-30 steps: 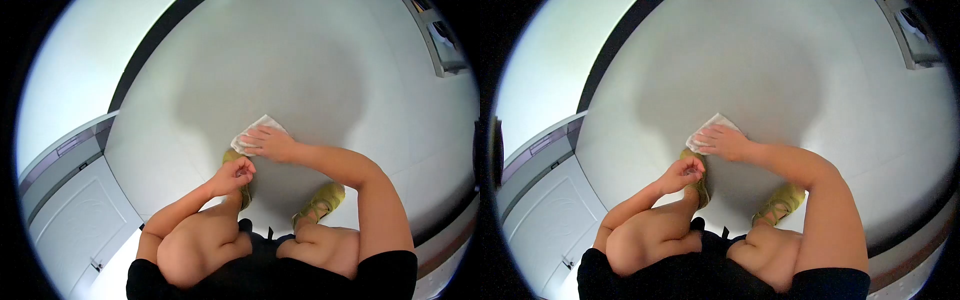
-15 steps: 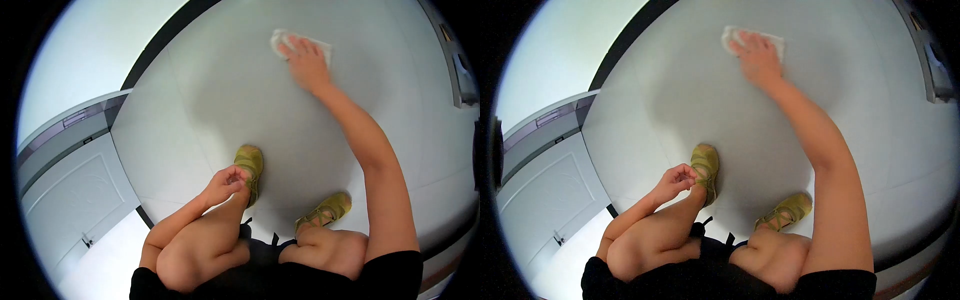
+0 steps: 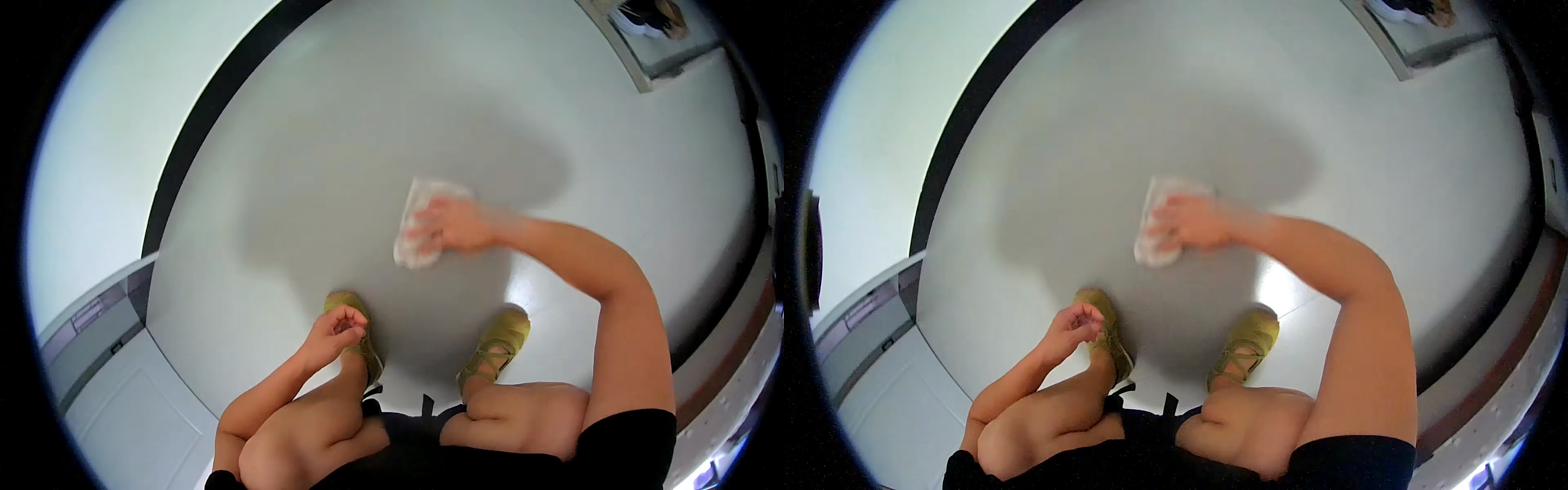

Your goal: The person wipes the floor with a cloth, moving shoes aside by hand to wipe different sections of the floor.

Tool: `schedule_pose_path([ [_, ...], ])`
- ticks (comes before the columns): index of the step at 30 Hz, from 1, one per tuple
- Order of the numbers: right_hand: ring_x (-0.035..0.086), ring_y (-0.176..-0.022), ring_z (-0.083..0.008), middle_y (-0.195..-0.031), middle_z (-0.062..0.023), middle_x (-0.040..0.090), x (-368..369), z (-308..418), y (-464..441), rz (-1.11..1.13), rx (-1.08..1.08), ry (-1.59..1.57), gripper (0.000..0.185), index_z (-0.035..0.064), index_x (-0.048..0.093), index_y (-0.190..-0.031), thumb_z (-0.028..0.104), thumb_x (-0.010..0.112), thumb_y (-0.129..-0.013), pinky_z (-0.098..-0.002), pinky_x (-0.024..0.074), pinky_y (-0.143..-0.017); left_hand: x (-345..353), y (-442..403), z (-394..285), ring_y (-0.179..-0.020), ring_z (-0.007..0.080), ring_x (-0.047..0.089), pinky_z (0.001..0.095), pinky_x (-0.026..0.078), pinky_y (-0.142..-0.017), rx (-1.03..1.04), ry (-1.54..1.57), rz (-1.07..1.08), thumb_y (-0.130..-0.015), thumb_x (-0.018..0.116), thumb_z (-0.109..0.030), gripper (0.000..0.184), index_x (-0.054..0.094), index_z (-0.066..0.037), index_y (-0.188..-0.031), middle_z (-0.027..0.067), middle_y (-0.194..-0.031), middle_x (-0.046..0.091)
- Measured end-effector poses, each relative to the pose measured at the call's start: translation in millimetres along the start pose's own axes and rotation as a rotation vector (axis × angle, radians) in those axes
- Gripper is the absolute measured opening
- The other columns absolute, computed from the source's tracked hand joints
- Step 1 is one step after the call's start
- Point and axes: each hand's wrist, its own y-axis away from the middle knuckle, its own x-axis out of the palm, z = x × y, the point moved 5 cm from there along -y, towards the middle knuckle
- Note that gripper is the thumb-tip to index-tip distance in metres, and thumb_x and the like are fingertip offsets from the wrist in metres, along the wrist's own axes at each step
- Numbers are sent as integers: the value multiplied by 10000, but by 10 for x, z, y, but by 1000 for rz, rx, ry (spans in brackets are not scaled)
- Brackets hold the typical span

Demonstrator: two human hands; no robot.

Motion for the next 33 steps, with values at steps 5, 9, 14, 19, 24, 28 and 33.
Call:
schedule_pose_path([
  [5, 387, -1307, -237, -1423, 69, 429, -995, -1164, 343, -68, 551, 404, 524, 390, 610, -1189, 54, 580, -787, -434, 296, -1059, 129, -57, -207, -759, 57, 502, 216, 427, -697, -32, -18, 63, -879, 584, -57, 140, 551, -49, -1014, -12, -866, 559],
  [9, 406, -1274, -217, -1415, 74, 443, -1283, -1641, 968, -257, 903, 478, 565, 401, 598, -1212, 16, 542, -803, -431, 294, -1059, 249, -138, -130, -765, 63, 504, 219, 432, -702, 39, -25, 61, -879, 582, -61, 146, 544, -46, -1019, -4, -883, 559],
  [14, 506, -1103, -243, -1392, 53, 470, -1138, -1317, 1122, -401, 1154, 568, 495, 384, 590, -1228, 95, 537, -830, -429, 355, -984, 190, -61, -91, -777, 67, 508, 224, 438, -711, 7, 6, 25, -882, 579, -73, 142, 544, -48, -1018, -6, -882, 550],
  [19, 515, -1089, -265, -1349, -5, 493, -103, -161, 506, -263, 773, 160, 470, 316, 538, -1289, 178, 552, -840, -456, 388, -938, 231, -18, -115, -769, 61, 495, 215, 426, -690, -1, 13, 31, -888, 597, -126, 149, 545, -60, -1012, -17, -879, 546],
  [24, 500, -1131, -258, -1352, -14, 491, 506, 937, 180, -153, 372, 78, 428, 280, 550, -1266, 141, 538, -861, -440, 391, -947, 290, -70, -174, -720, 49, 467, 206, 411, -657, 45, -149, 107, -905, 599, -215, 160, 574, -59, -928, -25, -804, 543],
  [28, 521, -1108, -252, -1269, -34, 563, 409, 696, 379, -363, 553, -338, 402, 266, 552, -1266, 155, 540, -880, -393, 427, -915, 329, 21, -472, -712, 57, 495, 233, 429, -639, 63, -471, 132, -927, 567, -232, 201, 609, -36, -911, -15, -750, 563],
  [33, 565, -1082, -249, -1219, -114, 570, -428, 649, 907, -1045, 930, -1838, 445, 77, 451, -1333, 152, 478, -896, -385, 477, -918, 153, 313, -959, -676, 88, 533, 270, 448, -607, 232, -801, 52, -936, 537, -176, 187, 631, -16, -963, 16, -749, 602],
])
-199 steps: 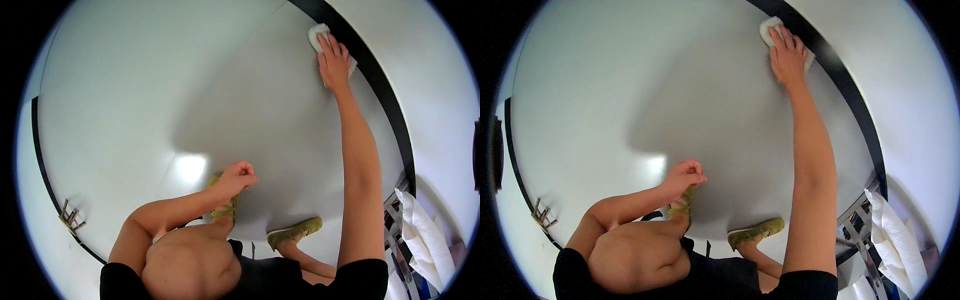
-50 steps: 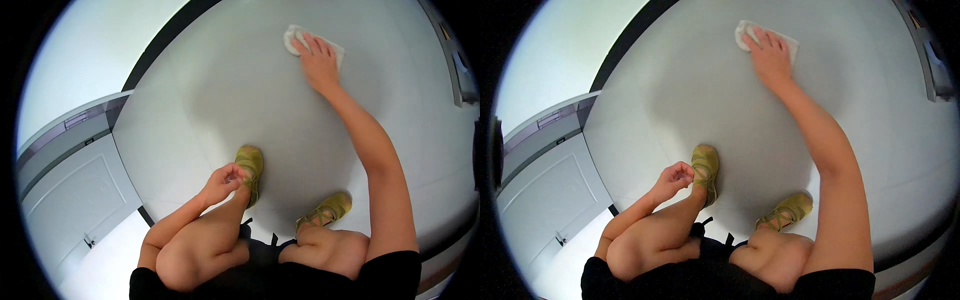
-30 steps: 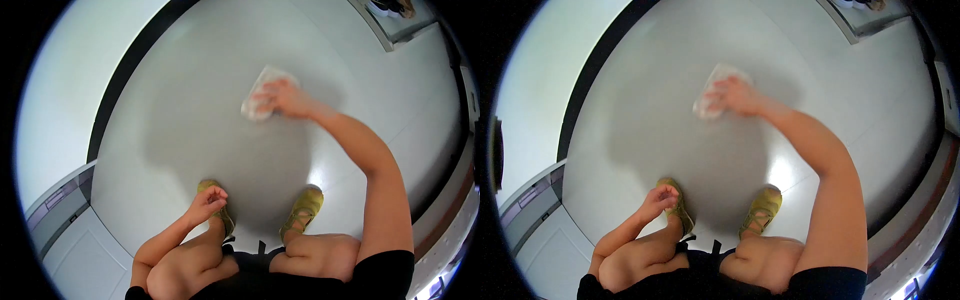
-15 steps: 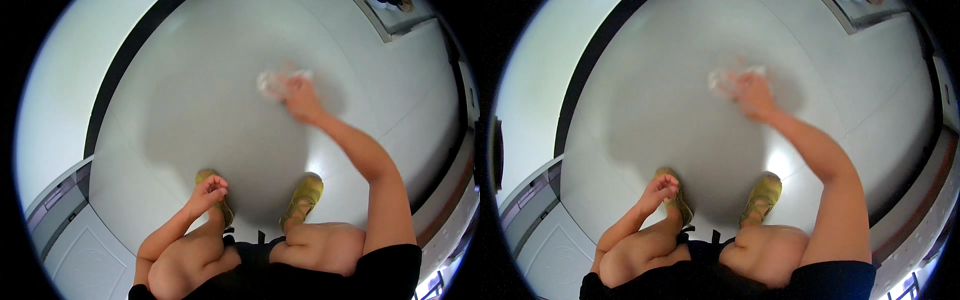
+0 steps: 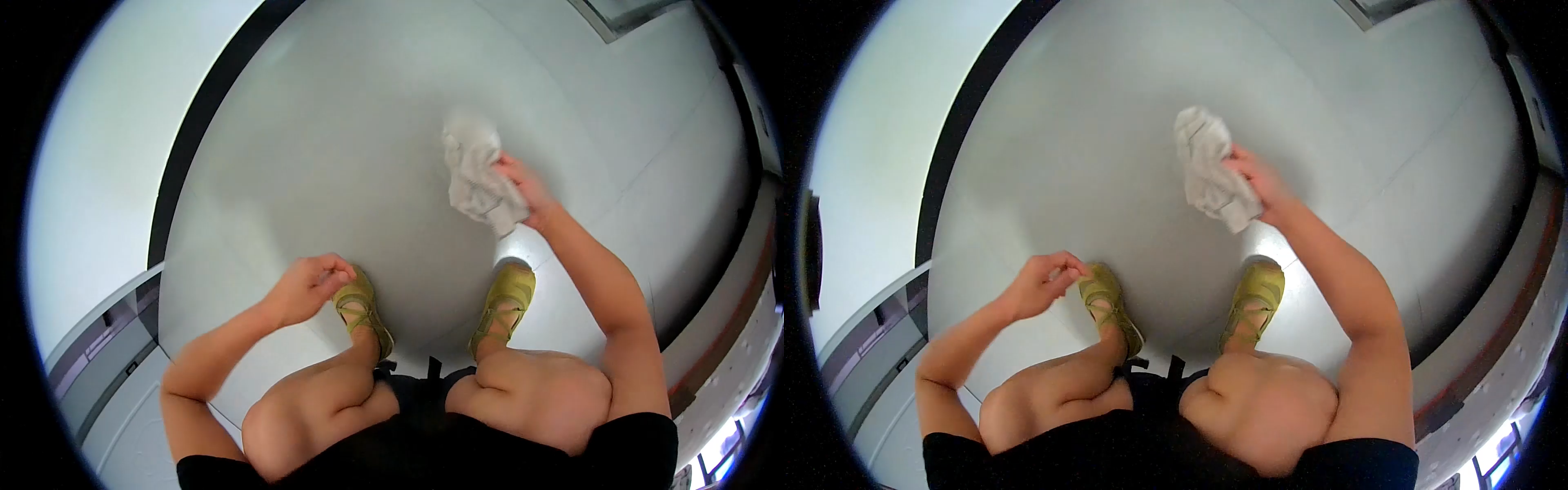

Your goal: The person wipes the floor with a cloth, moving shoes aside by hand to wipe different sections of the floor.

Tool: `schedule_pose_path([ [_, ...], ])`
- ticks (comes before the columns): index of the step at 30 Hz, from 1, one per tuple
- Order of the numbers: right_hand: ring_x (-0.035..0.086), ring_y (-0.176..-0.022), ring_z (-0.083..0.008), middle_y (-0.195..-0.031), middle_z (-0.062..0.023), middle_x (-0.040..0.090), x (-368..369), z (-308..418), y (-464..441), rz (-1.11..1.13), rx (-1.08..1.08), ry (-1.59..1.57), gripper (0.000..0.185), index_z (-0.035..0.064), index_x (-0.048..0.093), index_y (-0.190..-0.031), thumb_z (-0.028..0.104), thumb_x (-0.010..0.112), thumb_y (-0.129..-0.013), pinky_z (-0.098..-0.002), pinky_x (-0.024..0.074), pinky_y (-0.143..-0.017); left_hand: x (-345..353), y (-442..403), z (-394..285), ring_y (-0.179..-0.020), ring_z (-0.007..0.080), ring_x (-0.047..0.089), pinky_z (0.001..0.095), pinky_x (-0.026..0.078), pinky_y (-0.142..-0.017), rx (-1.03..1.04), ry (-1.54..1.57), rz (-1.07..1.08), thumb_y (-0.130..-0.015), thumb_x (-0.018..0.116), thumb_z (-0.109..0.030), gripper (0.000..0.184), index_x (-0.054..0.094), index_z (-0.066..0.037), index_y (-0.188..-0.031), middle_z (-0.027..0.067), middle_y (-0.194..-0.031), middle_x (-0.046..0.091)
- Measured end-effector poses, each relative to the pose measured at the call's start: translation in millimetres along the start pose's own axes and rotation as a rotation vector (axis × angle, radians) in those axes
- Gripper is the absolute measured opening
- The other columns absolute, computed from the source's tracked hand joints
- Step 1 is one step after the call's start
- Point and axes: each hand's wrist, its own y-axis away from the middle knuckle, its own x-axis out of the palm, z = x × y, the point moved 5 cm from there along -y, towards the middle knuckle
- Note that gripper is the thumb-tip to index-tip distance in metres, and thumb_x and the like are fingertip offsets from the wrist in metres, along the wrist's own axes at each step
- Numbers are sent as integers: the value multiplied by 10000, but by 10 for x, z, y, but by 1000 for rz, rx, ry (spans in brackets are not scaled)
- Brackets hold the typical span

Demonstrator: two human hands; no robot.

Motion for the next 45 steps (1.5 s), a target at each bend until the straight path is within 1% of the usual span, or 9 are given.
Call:
schedule_pose_path([
  [5, 537, -1157, -277, -1281, -133, 522, 20, 361, 304, -29, -203, -313, 543, 55, 347, -1388, 156, 447, -864, -426, 446, -987, -343, -131, -540, -605, 142, 546, 290, 449, -562, 67, -289, -19, -895, 564, -108, 127, 637, -31, -965, 70, -769, 618],
  [8, 521, -1175, -291, -1298, -141, 510, 62, 382, 365, 62, -235, -422, 612, 43, 333, -1395, 169, 473, -814, -431, 423, -1011, -275, -357, -991, -594, 167, 539, 298, 444, -563, 476, -432, -133, -861, 601, -105, 112, 637, -47, -951, 85, -801, 616],
  [20, 456, -1249, -276, -1399, -125, 397, 463, 418, 664, 74, -392, -37, 928, 94, 144, -1482, -8, 557, -657, -384, 375, -1051, 298, -971, -1658, -723, 227, 601, 320, 483, -639, 801, -294, -657, -702, 759, -194, 245, 636, -84, -883, 54, -887, 614],
  [26, 478, -1228, -226, -1431, -146, 356, 519, 386, 643, 59, -576, 85, 969, 122, 39, -1503, -159, 462, -677, -293, 444, -926, 320, -1159, -1487, -695, 205, 622, 315, 488, -610, 873, -349, -779, -714, 726, -145, 183, 638, -88, -864, 34, -844, 635],
  [29, 545, -1130, -189, -1376, -171, 430, 385, 405, 590, -127, -522, 213, 905, 109, 92, -1496, -193, 401, -700, -257, 473, -823, 167, -1232, -1428, -646, 126, 598, 272, 470, -583, 720, -222, -706, -768, 681, -135, 125, 643, -78, -873, 9, -814, 652],
  [33, 593, -966, -151, -1178, -155, 581, 81, 512, 559, -318, -535, 337, 713, 64, 330, -1410, -161, 395, -737, -231, 480, -758, -167, -1297, -1304, -664, 40, 547, 227, 450, -584, 557, 56, -612, -842, 628, -149, 130, 658, -52, -925, -15, -817, 658],
  [38, 590, -875, -141, -1015, -105, 633, -82, 810, 614, -343, -389, 146, 547, 30, 481, -1309, -87, 432, -776, -244, 480, -758, -591, -1287, -1260, -678, 55, 534, 213, 449, -618, 598, 70, -605, -882, 592, -144, 203, 670, -49, -1044, -10, -786, 629],
  [43, 553, -771, -90, -905, -19, 621, -21, 1245, 745, -255, -669, 1176, 384, 82, 621, -1173, 253, 681, -835, -237, 468, -688, -848, -1181, -1430, -664, 53, 520, 203, 432, -602, 703, -233, -712, -904, 605, -202, 231, 680, -51, -1062, -13, -775, 629],
  [45, 540, -699, -71, -848, 4, 617, -71, 1482, 880, -363, -718, 1281, 344, 83, 643, -1136, 234, 692, -830, -221, 452, -616, -957, -1048, -1575, -657, 54, 521, 198, 427, -595, 787, -411, -808, -908, 613, -209, 222, 684, -54, -1051, -8, -780, 636],
])
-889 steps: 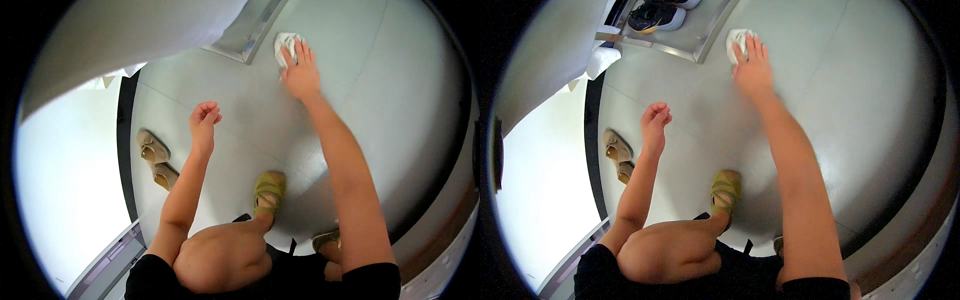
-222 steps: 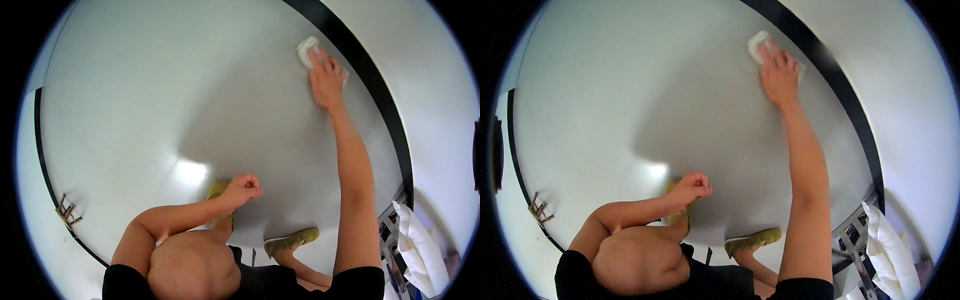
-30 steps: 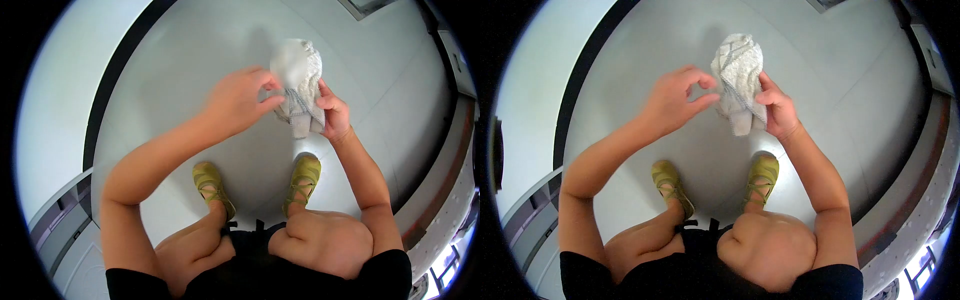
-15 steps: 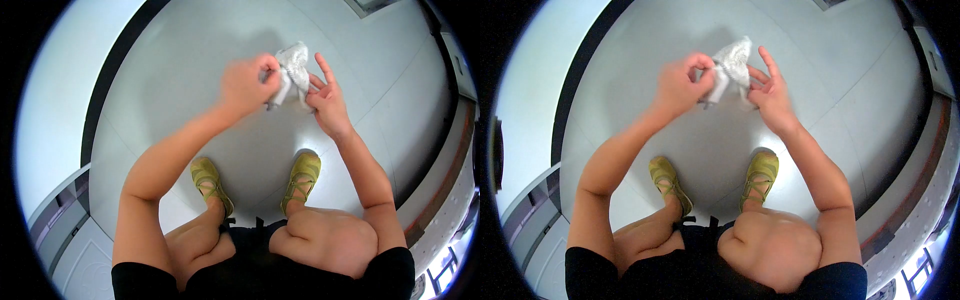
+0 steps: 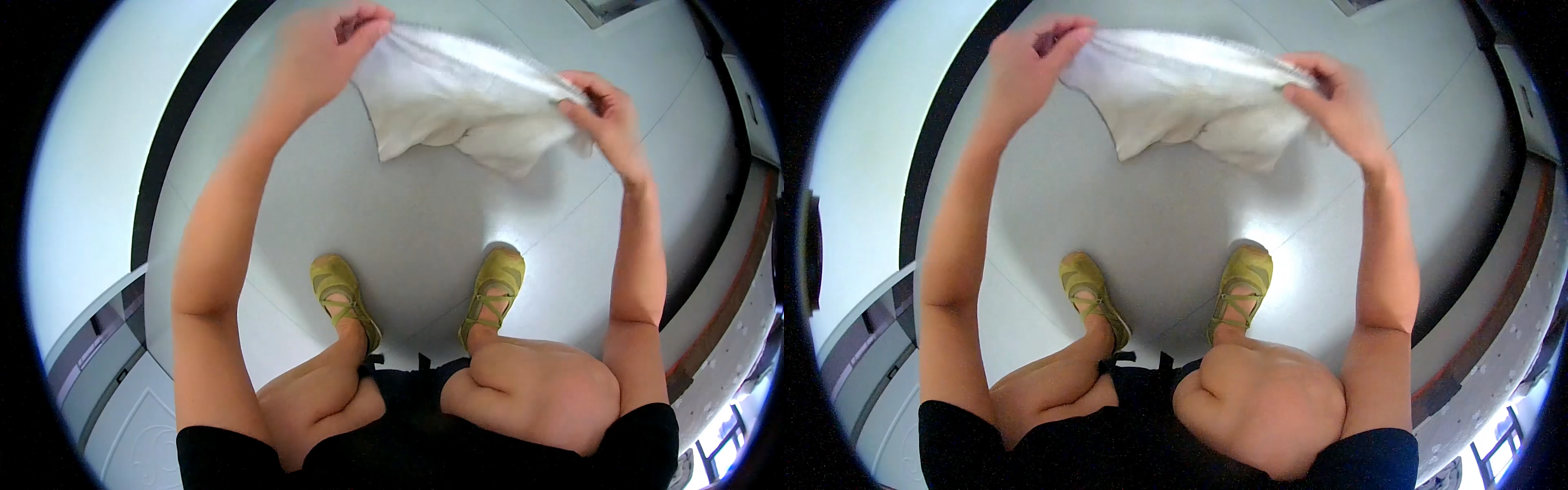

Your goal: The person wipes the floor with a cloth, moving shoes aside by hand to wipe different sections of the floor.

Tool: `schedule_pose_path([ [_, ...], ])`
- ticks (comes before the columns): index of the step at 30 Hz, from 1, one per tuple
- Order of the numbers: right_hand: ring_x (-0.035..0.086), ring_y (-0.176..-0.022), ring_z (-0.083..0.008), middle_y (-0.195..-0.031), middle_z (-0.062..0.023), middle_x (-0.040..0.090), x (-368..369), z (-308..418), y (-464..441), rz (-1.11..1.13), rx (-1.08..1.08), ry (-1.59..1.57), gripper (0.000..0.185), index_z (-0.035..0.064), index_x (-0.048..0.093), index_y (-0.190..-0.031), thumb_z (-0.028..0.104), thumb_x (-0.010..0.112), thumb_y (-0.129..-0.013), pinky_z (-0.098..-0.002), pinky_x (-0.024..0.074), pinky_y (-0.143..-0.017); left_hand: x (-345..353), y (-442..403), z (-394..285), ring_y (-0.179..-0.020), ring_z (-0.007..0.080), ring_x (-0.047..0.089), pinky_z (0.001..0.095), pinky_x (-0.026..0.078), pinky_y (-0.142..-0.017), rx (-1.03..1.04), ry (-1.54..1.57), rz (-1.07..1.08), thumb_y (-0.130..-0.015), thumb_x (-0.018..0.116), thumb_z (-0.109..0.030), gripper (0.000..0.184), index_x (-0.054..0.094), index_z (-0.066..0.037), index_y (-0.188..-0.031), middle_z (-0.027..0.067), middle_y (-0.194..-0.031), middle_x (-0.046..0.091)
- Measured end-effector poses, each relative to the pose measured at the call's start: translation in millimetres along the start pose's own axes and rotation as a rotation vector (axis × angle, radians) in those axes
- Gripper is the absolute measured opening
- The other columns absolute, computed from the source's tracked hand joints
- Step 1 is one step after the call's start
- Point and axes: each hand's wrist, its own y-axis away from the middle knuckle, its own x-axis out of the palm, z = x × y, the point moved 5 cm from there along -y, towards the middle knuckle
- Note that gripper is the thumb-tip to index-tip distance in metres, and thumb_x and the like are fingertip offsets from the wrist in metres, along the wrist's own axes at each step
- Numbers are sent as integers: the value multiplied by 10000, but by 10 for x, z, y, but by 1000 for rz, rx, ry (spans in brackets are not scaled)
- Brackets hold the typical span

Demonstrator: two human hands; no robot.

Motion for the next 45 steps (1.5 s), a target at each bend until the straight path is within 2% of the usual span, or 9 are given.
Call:
schedule_pose_path([
  [2, 503, -594, -31, -751, 31, 606, -240, 163, -37, -129, -21, 119, 289, 83, 668, -1078, 227, 700, -829, -197, 405, -507, -224, -112, -137, -648, 58, 526, 195, 423, -590, 143, -179, -74, -908, 621, -203, 207, 686, -61, -1044, -2, -792, 645],
  [5, 509, -610, -9, -754, 19, 621, -486, 431, 51, -125, -143, 163, 262, 77, 669, -1054, 229, 689, -841, -185, 402, -505, -539, -160, -534, -504, 35, 430, 186, 329, -465, -119, 38, -82, -820, 666, -84, 80, 685, -9, -840, -5, -630, 598],
  [8, 520, -647, -45, -781, 14, 623, -415, 493, 245, 74, -77, 8, 225, 51, 668, -1028, 153, 700, -830, -208, 425, -561, -669, 67, -449, -648, 72, 552, 206, 440, -594, 80, -109, 130, -883, 646, -157, 154, 690, -64, -999, 19, -795, 650],
  [18, 540, -780, -154, -860, -71, 637, 731, -452, 339, 762, 216, 169, 220, 17, 626, -1012, 75, 638, -800, -308, 450, -745, 744, 1109, 62, -706, 213, 622, 325, 499, -656, -52, 81, 911, -819, 673, -144, 142, 658, -34, -908, 80, -798, 664],
  [21, 593, -937, -225, -1002, -127, 641, 640, -793, 98, 535, 227, 237, 327, 69, 609, -1117, 108, 632, -793, -337, 464, -863, 766, 767, 261, -761, 250, 636, 359, 502, -683, -269, 102, 665, -827, 666, -180, 161, 663, -71, -946, 81, -893, 670],
  [24, 563, -1099, -268, -1187, -149, 586, 513, -843, -158, 181, 35, 422, 477, 123, 534, -1258, 61, 610, -791, -352, 448, -958, 717, 501, 410, -799, 272, 635, 380, 498, -684, 39, -155, 167, -828, 664, -200, 183, 666, -107, -986, 84, -997, 652],
  [32, 512, -1187, -308, -1399, -99, 438, 1045, -875, -567, 353, -121, 572, 705, 298, 444, -1358, -112, 496, -786, -360, 449, -991, 1939, 948, -430, -674, 267, 645, 376, 522, -570, 224, -333, 560, -781, 593, -118, 335, 574, -75, -1113, 103, -909, 603],
  [38, 543, -1091, -252, -1172, -90, 530, 1320, -768, -617, 561, -266, 978, 645, 295, 526, -1279, -93, 536, -765, -355, 486, -920, 2418, 965, -415, -554, 205, 613, 327, 475, -454, 371, -430, 527, -735, 608, -121, 211, 586, -52, -934, 84, -825, 592],
  [45, 563, -934, -247, -970, -67, 561, 831, -488, -557, 387, -357, 461, 213, 109, 623, -922, 37, 588, -725, -345, 455, -804, 1408, 759, -570, -599, 211, 611, 298, 462, -487, 269, -166, 342, -749, 582, -76, 123, 606, -97, -868, 51, -753, 591],
])
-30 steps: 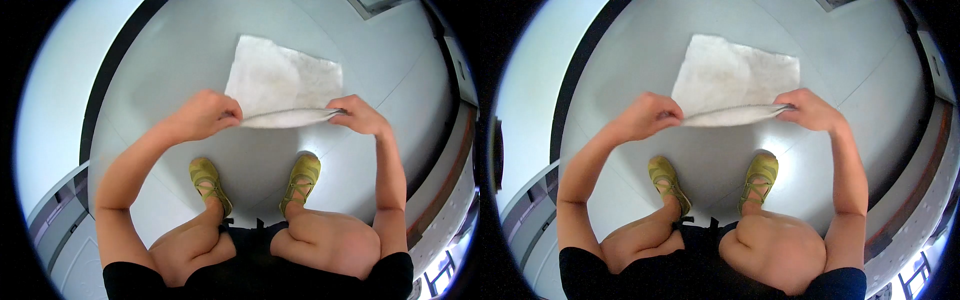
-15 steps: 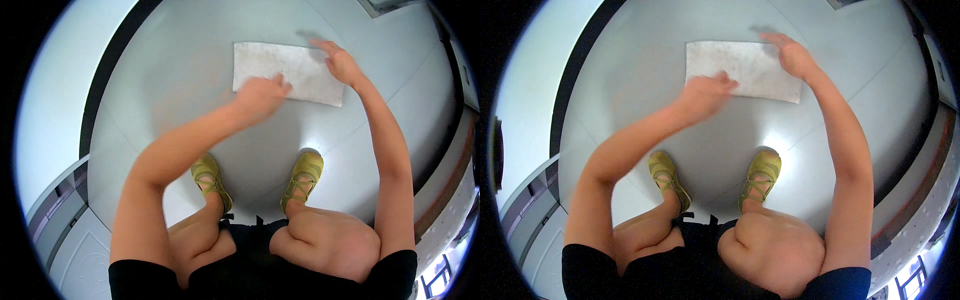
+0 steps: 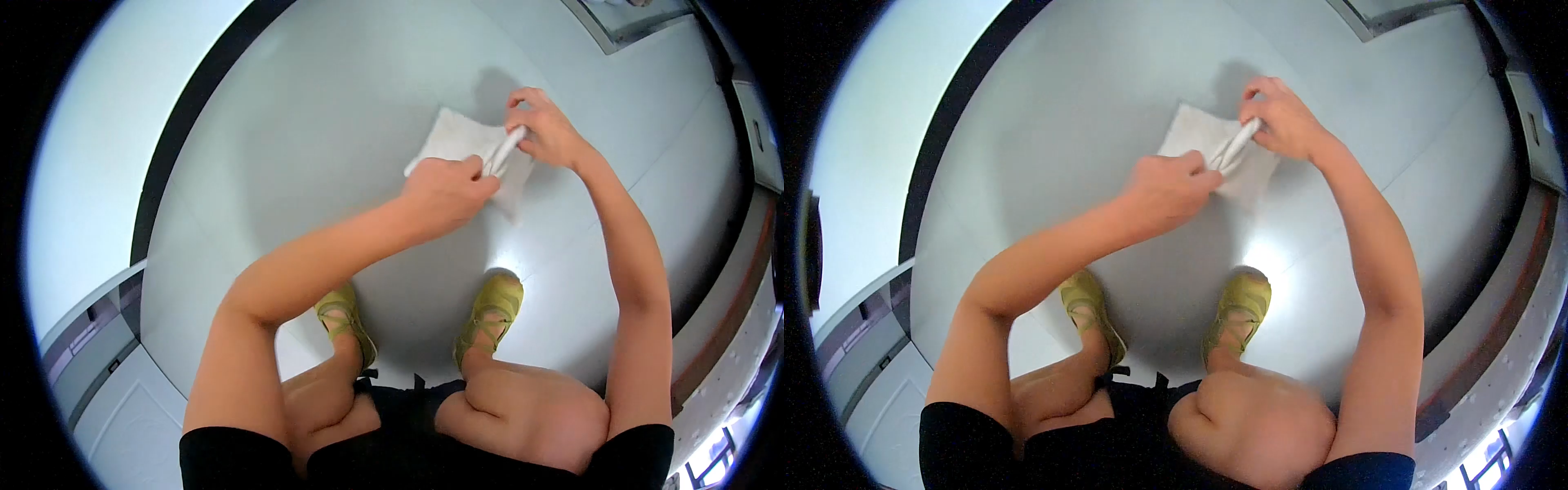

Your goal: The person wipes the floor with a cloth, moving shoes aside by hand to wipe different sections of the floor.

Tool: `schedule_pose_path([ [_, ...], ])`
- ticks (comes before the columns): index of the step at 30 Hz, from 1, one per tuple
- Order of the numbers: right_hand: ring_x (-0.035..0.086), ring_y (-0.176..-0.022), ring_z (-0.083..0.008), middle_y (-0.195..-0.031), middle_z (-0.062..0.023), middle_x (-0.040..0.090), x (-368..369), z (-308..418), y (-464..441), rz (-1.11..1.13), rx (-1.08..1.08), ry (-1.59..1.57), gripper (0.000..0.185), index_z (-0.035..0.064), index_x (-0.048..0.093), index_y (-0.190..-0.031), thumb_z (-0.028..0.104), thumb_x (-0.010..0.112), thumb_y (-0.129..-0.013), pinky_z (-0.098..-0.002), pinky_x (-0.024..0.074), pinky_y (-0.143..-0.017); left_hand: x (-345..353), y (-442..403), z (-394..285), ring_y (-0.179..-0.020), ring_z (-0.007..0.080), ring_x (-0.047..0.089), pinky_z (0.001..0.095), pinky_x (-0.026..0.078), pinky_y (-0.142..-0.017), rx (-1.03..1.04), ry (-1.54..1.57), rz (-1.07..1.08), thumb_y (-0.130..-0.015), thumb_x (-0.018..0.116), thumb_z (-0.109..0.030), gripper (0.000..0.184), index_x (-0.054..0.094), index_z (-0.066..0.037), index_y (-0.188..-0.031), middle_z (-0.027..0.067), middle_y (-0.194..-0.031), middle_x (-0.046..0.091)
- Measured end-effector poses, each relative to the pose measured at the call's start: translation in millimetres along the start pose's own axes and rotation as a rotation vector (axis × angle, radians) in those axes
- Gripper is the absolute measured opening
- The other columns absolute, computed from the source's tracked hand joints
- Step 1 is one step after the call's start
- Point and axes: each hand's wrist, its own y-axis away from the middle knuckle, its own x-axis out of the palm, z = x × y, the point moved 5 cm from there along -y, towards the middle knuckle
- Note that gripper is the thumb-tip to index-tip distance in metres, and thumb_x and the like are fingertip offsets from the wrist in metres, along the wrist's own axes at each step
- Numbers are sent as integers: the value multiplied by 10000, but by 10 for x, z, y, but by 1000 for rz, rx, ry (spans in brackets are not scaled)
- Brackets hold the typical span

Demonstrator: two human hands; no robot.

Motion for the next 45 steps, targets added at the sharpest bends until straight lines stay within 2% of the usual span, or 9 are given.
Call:
schedule_pose_path([
  [3, 572, -970, -221, -1029, -70, 592, -193, 39, 289, -35, 183, -645, 263, 87, 603, -961, 120, 626, -701, -334, 452, -832, -531, 86, 237, -551, 181, 566, 287, 431, -487, -71, 336, -347, -785, 561, -30, 172, 653, -114, -904, 56, -753, 590],
  [5, 571, -1005, -209, -1105, -80, 594, -135, -26, 518, 39, 378, -1192, 366, 91, 605, -1078, 133, 633, -715, -335, 468, -861, -766, 4, 475, -556, 115, 519, 280, 404, -493, -209, 429, -331, -843, 566, -49, 168, 683, -105, -950, 14, -777, 621],
  [12, 601, -922, -196, -1070, -107, 608, -610, -485, 838, -612, 782, -1563, 394, 13, 556, -1115, 216, 618, -783, -327, 518, -814, -1090, 79, 1062, -767, 36, 531, 197, 419, -674, -504, 604, -364, -901, 578, -114, 128, 674, -49, -956, -24, -837, 635],
  [17, 607, -903, -232, -1143, -140, 591, -617, -511, 322, -444, 583, -440, 430, 105, 522, -1173, 321, 638, -819, -310, 508, -772, -1099, 1017, 1041, -768, 37, 524, 187, 415, -669, -835, 595, 73, -901, 569, -80, 88, 639, -38, -933, -15, -839, 623],
  [21, 359, -1295, -345, -1498, -134, 257, 190, -369, -281, -299, 217, 396, 649, 244, 391, -1387, 534, 582, -838, -489, 309, -1050, -991, 1891, 885, -638, 31, 445, 194, 359, -565, -1114, 777, 33, -882, 571, -50, 71, 639, -30, -873, -31, -766, 598],
  [25, 72, -1425, -364, -1556, -115, 103, 571, -674, -605, -128, 416, 514, 786, 316, 283, -1460, 704, 467, -802, -636, 59, -1091, -912, 2220, 791, -637, 26, 435, 192, 350, -553, -1206, 781, -123, -887, 569, -40, 65, 632, -27, -887, -24, -777, 605],
  [32, 119, -1409, -408, -1543, -164, 143, 433, -1434, -579, -336, 606, 479, 776, 313, 209, -1483, 662, 447, -832, -634, 60, -1086, -736, 2523, 768, -635, 33, 433, 183, 334, -548, -1340, 855, -379, -868, 556, -15, 67, 618, -41, -875, -11, -824, 605],
  [39, 219, -1398, -332, -1498, -131, 300, 134, -1982, -1316, -433, 414, 470, 601, 265, 245, -1478, 420, 418, -924, -521, 136, -1121, -763, 2543, 871, -719, 43, 497, 187, 378, -635, -1421, 954, -320, -885, 556, 6, 66, 616, -18, -895, 5, -842, 618],
  [45, 230, -1400, -288, -1505, -49, 309, 671, -391, -1356, -45, -60, 322, 591, 247, 386, -1416, 280, 568, -855, -506, 153, -1131, -751, 2341, 771, -715, 44, 499, 189, 383, -634, -1348, 1076, -297, -881, 548, 14, 83, 619, -14, -913, 3, -849, 619],
])
